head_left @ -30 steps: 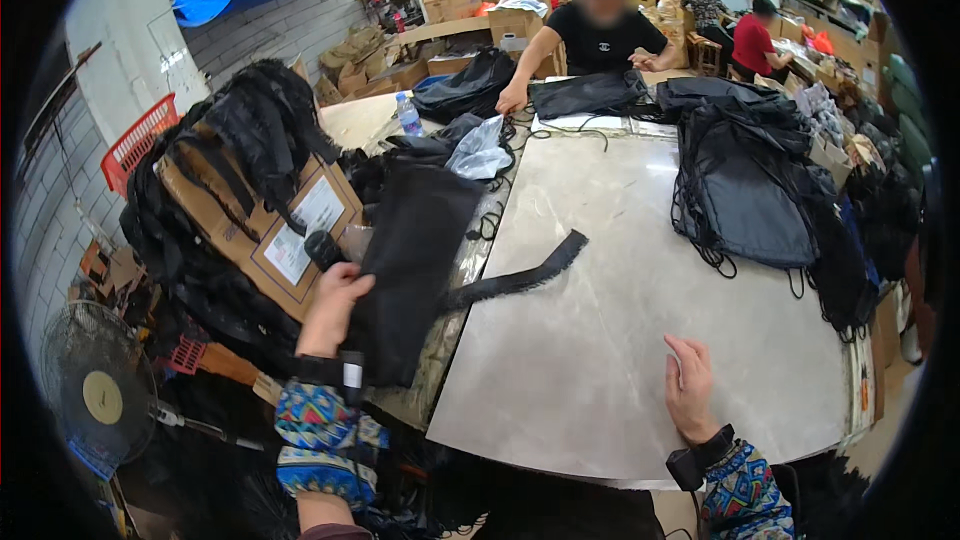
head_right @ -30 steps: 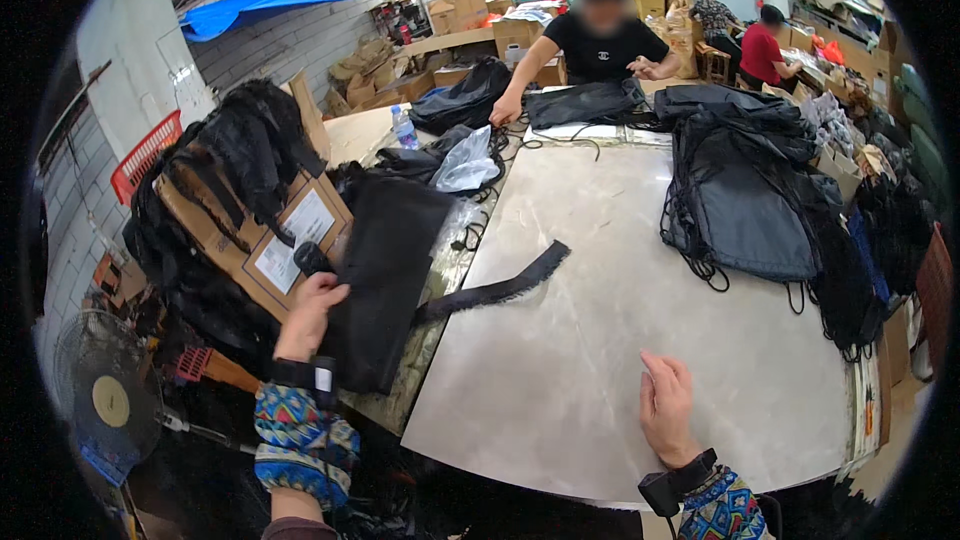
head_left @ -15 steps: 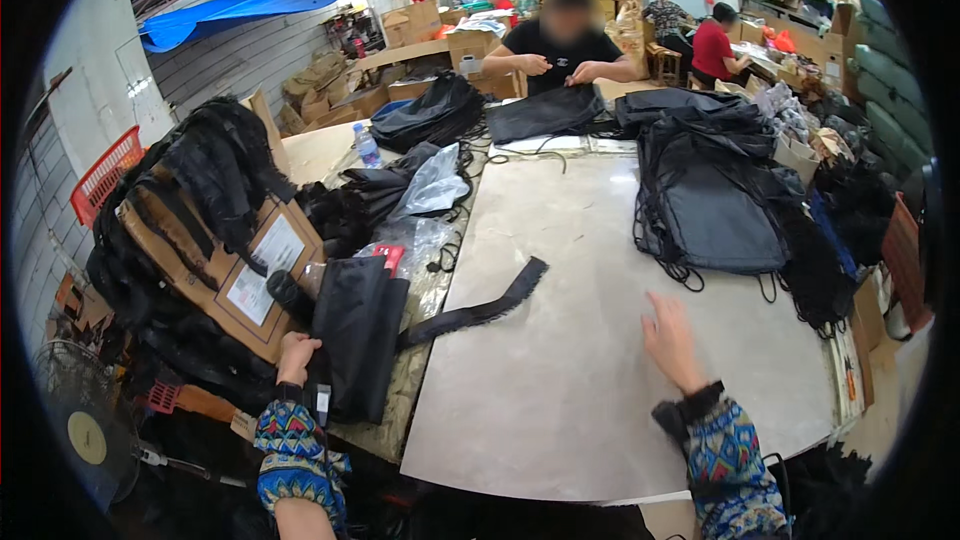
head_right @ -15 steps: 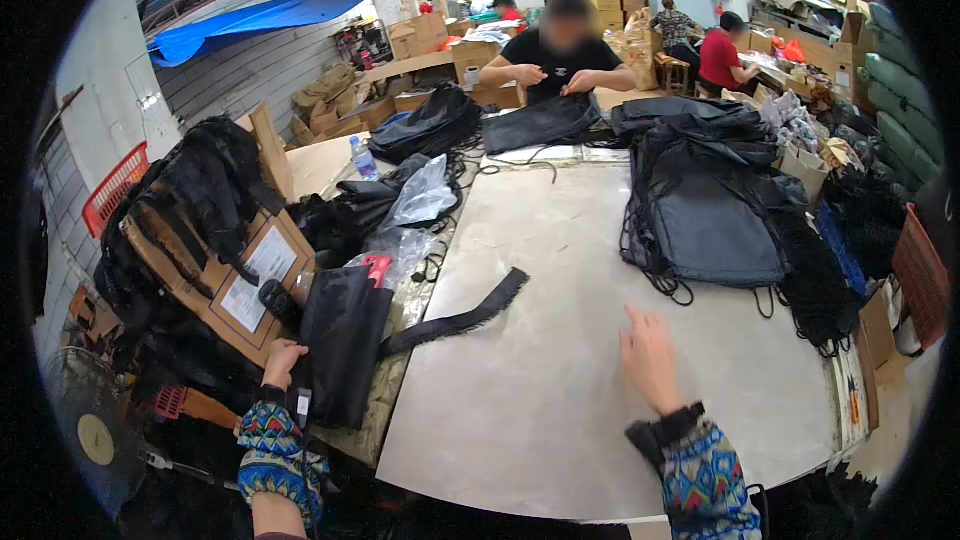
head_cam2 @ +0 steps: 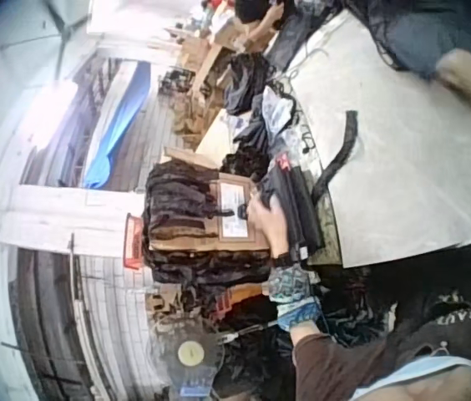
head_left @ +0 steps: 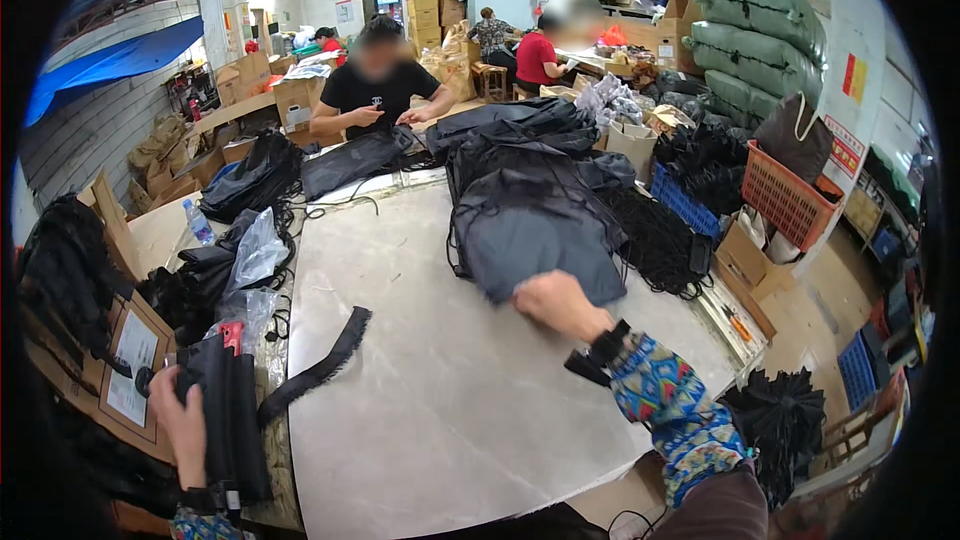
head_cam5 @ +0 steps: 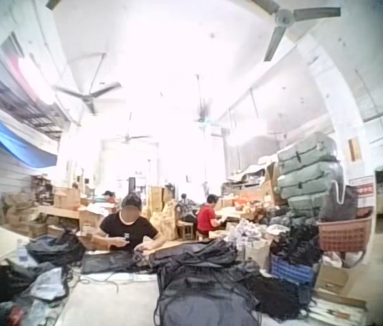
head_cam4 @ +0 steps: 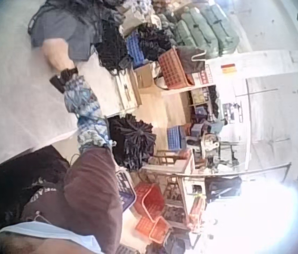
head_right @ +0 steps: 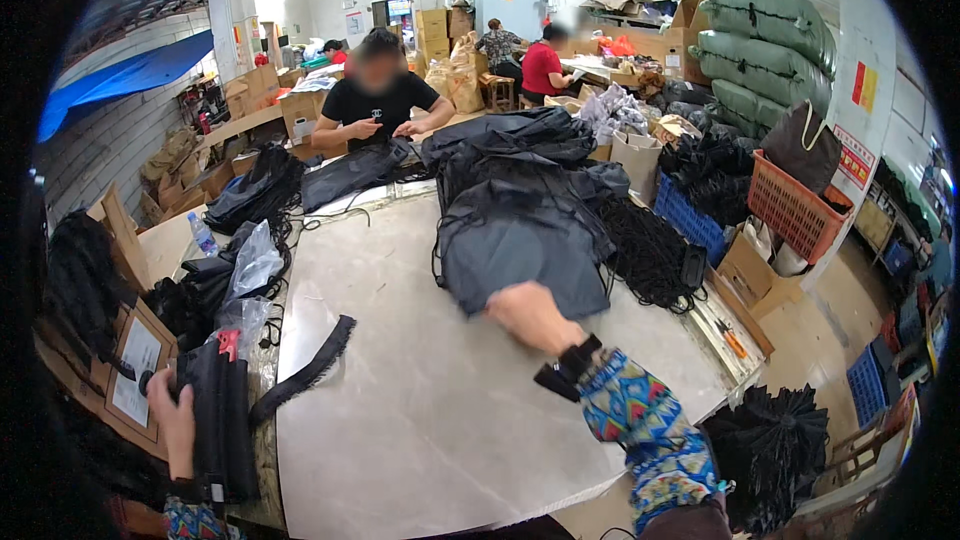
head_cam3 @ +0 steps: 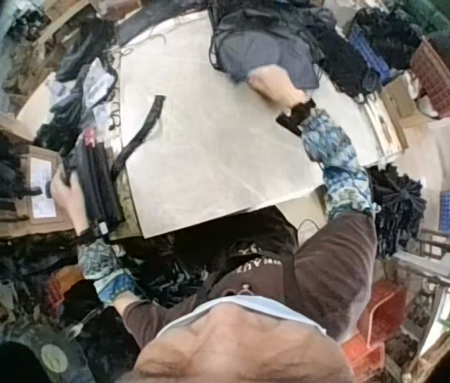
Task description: Manually assemble and fold black drawstring bags at a factory workstation.
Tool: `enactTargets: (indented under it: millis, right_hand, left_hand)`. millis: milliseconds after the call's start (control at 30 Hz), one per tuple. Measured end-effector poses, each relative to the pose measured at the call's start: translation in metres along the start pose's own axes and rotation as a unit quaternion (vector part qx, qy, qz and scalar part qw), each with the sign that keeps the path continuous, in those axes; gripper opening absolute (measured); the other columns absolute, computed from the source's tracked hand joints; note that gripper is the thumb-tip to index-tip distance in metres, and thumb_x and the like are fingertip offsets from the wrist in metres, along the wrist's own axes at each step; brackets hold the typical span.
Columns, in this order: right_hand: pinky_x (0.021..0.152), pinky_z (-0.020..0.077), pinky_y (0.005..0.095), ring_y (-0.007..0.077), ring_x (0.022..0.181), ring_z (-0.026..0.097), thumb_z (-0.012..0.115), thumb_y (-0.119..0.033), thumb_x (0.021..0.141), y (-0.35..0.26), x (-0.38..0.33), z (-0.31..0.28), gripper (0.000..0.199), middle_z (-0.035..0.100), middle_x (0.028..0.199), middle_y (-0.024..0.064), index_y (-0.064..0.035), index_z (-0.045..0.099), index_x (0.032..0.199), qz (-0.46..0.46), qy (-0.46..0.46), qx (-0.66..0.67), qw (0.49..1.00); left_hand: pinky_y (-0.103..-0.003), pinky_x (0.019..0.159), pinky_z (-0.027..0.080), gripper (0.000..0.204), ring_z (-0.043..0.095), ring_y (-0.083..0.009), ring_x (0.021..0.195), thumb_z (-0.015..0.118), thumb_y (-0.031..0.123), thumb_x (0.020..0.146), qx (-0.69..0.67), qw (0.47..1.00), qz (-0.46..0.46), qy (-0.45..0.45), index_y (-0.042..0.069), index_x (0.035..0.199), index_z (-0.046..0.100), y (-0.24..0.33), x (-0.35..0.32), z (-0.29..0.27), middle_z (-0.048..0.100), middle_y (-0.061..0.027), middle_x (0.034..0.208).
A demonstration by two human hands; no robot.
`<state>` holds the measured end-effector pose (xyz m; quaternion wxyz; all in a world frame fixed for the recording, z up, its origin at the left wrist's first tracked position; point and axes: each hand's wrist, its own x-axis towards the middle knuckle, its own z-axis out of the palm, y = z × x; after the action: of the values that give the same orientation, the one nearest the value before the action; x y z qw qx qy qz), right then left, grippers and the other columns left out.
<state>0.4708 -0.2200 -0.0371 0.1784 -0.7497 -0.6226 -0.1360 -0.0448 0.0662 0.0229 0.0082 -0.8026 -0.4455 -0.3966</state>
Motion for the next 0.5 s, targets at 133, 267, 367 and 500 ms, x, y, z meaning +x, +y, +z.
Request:
enactTargets:
  millis: [133, 267, 367, 500]
  right_hand:
    - [0.078, 0.0523, 0.0378, 0.0332, 0.083, 0.068, 0.062, -0.044, 0.09, -0.064, -0.011, -0.04, 0.046, 0.07, 0.086, 0.0189, 0.0004, 0.07, 0.099, 0.034, -0.272, 0.369, 0.888]
    - [0.083, 0.0519, 0.0432, 0.0369, 0.111, 0.058, 0.064, -0.043, 0.087, -0.055, -0.061, 0.047, 0.052, 0.061, 0.117, 0.02, -0.0002, 0.059, 0.115, -0.083, -0.049, -0.024, 0.995]
    - [0.087, 0.0513, 0.0416, 0.0355, 0.111, 0.056, 0.069, -0.032, 0.081, -0.103, -0.076, 0.023, 0.047, 0.055, 0.124, 0.0185, -0.0024, 0.056, 0.116, -0.12, -0.123, 0.058, 0.983]
    - [0.083, 0.051, 0.0392, 0.0322, 0.104, 0.06, 0.065, -0.023, 0.086, -0.133, -0.101, 0.004, 0.03, 0.063, 0.111, 0.0166, -0.003, 0.062, 0.109, -0.146, -0.183, 0.214, 0.948]
  left_hand:
    - [-0.042, 0.09, 0.046, 0.027, 0.058, -0.0347, 0.101, 0.063, -0.001, 0.075, -0.221, 0.95, 0.155, -0.16, 0.002, 0.102, 0.064, 0.131, -0.032, 0.044, 0.063, -0.0152, 0.103]
    - [-0.043, 0.103, 0.038, 0.046, 0.051, -0.0293, 0.122, 0.066, 0.03, 0.087, -0.167, 0.848, 0.43, -0.261, 0.008, 0.127, 0.058, 0.22, -0.108, 0.106, 0.058, -0.0136, 0.127]
    - [-0.043, 0.106, 0.034, 0.047, 0.047, -0.0257, 0.127, 0.063, 0.038, 0.089, -0.136, 0.826, 0.477, -0.268, 0.009, 0.126, 0.06, 0.222, -0.147, 0.114, 0.058, -0.0105, 0.128]
    - [-0.041, 0.103, 0.035, 0.04, 0.048, -0.0236, 0.124, 0.06, 0.031, 0.091, -0.216, 0.792, 0.433, -0.373, 0.01, 0.125, 0.057, 0.214, -0.152, 0.123, 0.056, -0.0085, 0.129]
